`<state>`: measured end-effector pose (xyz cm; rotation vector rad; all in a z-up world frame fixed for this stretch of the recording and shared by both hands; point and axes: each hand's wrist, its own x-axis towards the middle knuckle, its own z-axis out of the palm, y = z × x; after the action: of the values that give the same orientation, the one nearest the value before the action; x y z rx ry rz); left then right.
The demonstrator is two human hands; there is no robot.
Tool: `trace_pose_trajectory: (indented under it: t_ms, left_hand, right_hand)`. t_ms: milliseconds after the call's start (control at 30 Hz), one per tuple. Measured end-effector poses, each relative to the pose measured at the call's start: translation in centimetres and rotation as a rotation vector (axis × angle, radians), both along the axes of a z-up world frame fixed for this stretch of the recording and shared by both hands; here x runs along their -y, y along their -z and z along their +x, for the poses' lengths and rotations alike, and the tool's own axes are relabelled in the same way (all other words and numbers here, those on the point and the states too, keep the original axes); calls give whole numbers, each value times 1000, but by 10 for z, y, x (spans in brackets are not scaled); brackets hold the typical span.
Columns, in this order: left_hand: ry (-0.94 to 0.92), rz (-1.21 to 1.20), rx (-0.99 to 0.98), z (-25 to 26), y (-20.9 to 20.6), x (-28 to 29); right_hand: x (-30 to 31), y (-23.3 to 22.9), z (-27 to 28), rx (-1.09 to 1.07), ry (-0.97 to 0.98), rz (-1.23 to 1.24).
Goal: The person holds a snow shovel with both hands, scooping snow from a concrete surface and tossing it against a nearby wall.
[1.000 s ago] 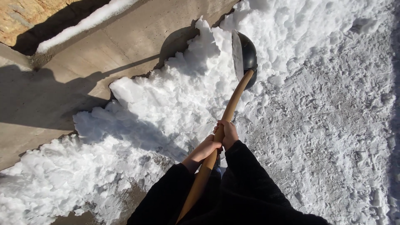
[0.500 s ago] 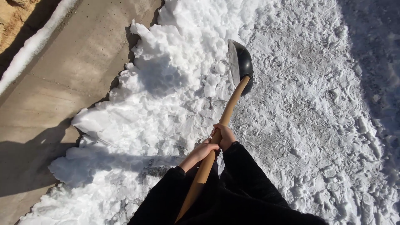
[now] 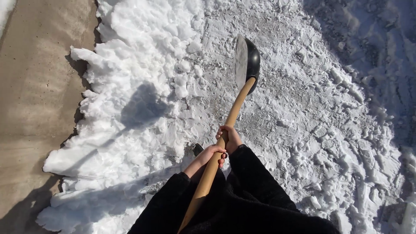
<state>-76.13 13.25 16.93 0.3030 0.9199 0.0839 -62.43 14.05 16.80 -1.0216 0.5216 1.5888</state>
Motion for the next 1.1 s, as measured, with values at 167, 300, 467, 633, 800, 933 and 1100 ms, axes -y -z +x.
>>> trace_pose_trajectory:
  t_ms: [167,300,467,633,800,933,1100]
  left_hand:
    - [94,66,-37,53,-11,27]
    - [398,262,-216,97,-115,37]
    - [811,541,-324,115,-19,54]
    - [1239,835,-425,131,-68,72]
    - [1251,873,-380,125,-66,80]
    - [1012,638,-289,97,-25,99]
    - [917,211,-194,84,-60,111]
  right_hand:
    - [39,28,50,14,118,14]
    - [70,17,81,-43,209,-20]
    - [107,66,94,-26,187,-96]
    - [133,102,91,-81,176,-199]
    - [156,108,82,-101,371,-169]
    - [178,88,60,-109,503,-136]
    - [204,63,39,-146,643,-95]
